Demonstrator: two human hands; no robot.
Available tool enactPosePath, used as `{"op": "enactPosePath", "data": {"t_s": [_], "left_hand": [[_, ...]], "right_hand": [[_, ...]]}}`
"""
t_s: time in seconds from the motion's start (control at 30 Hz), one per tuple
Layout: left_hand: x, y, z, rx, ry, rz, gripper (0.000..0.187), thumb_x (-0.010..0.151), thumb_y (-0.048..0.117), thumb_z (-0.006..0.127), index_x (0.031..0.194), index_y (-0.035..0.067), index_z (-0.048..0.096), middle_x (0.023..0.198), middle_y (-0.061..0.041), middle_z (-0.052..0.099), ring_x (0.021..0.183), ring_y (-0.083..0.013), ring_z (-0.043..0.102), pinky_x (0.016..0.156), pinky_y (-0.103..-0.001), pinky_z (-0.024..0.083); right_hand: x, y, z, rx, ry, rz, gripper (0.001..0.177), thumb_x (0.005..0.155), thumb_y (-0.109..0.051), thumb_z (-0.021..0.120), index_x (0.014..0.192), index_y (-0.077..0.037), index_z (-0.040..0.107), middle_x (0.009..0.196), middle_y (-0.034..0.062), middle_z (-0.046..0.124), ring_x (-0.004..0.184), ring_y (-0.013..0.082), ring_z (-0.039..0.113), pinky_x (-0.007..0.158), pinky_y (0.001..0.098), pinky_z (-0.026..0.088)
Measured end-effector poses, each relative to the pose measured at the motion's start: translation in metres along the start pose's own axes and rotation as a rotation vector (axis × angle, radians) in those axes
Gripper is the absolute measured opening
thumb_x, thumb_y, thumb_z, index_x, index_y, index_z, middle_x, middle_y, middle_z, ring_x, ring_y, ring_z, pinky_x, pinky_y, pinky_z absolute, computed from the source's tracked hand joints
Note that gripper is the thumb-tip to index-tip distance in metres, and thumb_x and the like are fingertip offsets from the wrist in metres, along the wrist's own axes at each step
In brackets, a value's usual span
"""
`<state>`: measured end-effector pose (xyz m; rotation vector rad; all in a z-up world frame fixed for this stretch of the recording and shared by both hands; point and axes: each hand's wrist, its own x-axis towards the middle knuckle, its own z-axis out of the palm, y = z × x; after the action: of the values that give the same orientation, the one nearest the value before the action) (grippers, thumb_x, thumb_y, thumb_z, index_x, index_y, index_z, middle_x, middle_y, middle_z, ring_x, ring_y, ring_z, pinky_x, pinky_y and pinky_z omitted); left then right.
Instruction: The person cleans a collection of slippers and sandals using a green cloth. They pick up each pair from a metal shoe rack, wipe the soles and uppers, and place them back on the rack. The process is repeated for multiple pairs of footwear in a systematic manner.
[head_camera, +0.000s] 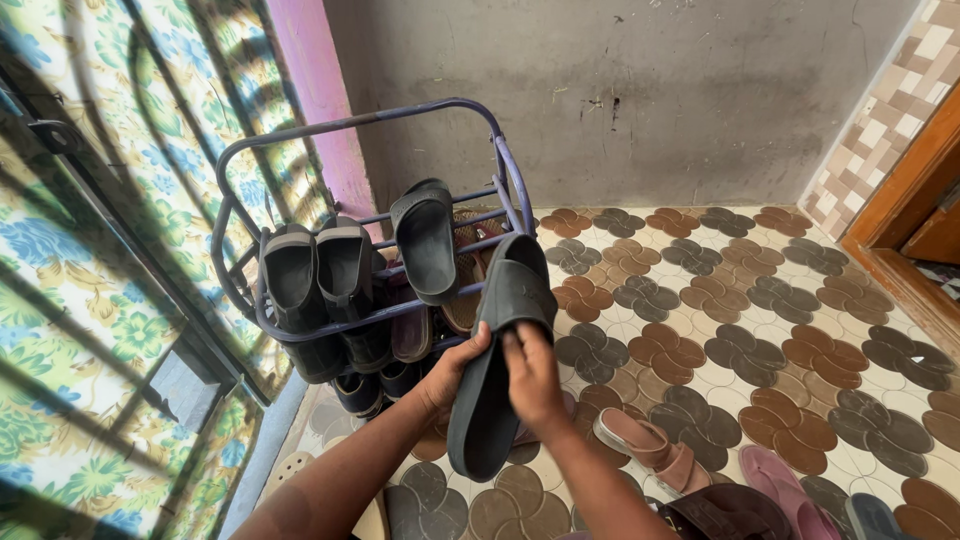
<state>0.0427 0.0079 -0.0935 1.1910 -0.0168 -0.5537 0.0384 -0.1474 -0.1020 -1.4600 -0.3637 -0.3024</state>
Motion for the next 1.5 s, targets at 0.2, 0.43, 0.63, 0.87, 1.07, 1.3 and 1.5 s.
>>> {"op": "enactPosePath", "data": {"t_s": [0.2,0.43,0.63,0.87,1.07,1.3,1.5], "left_hand": [[-0.002,-0.009,0.001,-0.043,-0.008,-0.019,0.099,0.075,0.076,0.061,0.14,0.002,0.055,0.124,-0.025,0.067,0.113,-0.0335,0.07,0.096,-0.044,0.058],[0.002,-0.005,0.011,-0.048,0.025,-0.137,0.104,0.076,0.076,0.063,0.144,-0.001,0.05,0.13,-0.029,0.064,0.117,-0.0384,0.067,0.099,-0.048,0.055],[-0.009,0.006,0.026,0.101,0.062,-0.014,0.098,0.073,0.07,0.068,0.147,0.011,0.043,0.135,-0.02,0.058,0.123,-0.0325,0.061,0.102,-0.047,0.052],[-0.004,0.0,0.019,0.14,0.043,-0.001,0.094,0.077,0.069,0.066,0.149,0.013,0.043,0.136,-0.019,0.058,0.123,-0.0307,0.061,0.102,-0.045,0.052],[0.0,-0.003,0.021,0.121,0.029,-0.002,0.089,0.08,0.065,0.066,0.15,0.014,0.044,0.135,-0.018,0.057,0.121,-0.0297,0.06,0.1,-0.044,0.052],[-0.007,0.009,0.034,0.133,0.095,0.073,0.085,0.081,0.057,0.068,0.153,0.022,0.04,0.136,-0.015,0.058,0.119,-0.027,0.061,0.098,-0.042,0.053],[-0.011,0.017,0.033,0.165,0.164,0.101,0.084,0.081,0.058,0.067,0.152,0.02,0.042,0.122,-0.019,0.061,0.107,-0.03,0.064,0.086,-0.041,0.057]], "right_hand": [[-0.035,-0.021,0.007,-0.073,0.033,-0.196,0.04,0.096,-0.006,0.061,0.134,0.007,0.058,0.138,0.0196,0.062,0.123,0.0245,0.063,0.102,0.0358,0.05],[-0.006,-0.005,-0.002,-0.631,0.046,-0.267,0.024,0.096,-0.003,0.055,0.115,0.008,0.066,0.12,0.0285,0.067,0.114,0.0439,0.063,0.099,0.0476,0.051],[0.016,0.029,-0.003,-1.126,-0.123,0.065,0.022,0.096,-0.009,0.053,0.093,0.003,0.071,0.098,0.0289,0.07,0.09,0.0425,0.071,0.079,0.0485,0.058],[0.017,0.046,-0.009,-1.079,-0.119,-0.062,0.019,0.09,-0.009,0.058,0.092,0.001,0.074,0.091,0.0247,0.073,0.08,0.0426,0.073,0.07,0.0472,0.06],[0.026,0.053,-0.016,-1.128,-0.181,0.146,0.018,0.088,-0.013,0.062,0.092,-0.003,0.076,0.094,0.0253,0.073,0.088,0.0437,0.072,0.074,0.0486,0.06],[0.032,0.057,-0.019,-1.163,-0.145,-0.003,0.015,0.087,-0.011,0.063,0.084,-0.006,0.076,0.088,0.0229,0.074,0.082,0.0399,0.074,0.07,0.0467,0.061],[0.019,0.017,-0.025,-1.245,-0.292,-0.142,0.014,0.089,-0.005,0.059,0.091,-0.007,0.073,0.098,0.0189,0.074,0.08,0.0359,0.075,0.071,0.0447,0.061]]}}
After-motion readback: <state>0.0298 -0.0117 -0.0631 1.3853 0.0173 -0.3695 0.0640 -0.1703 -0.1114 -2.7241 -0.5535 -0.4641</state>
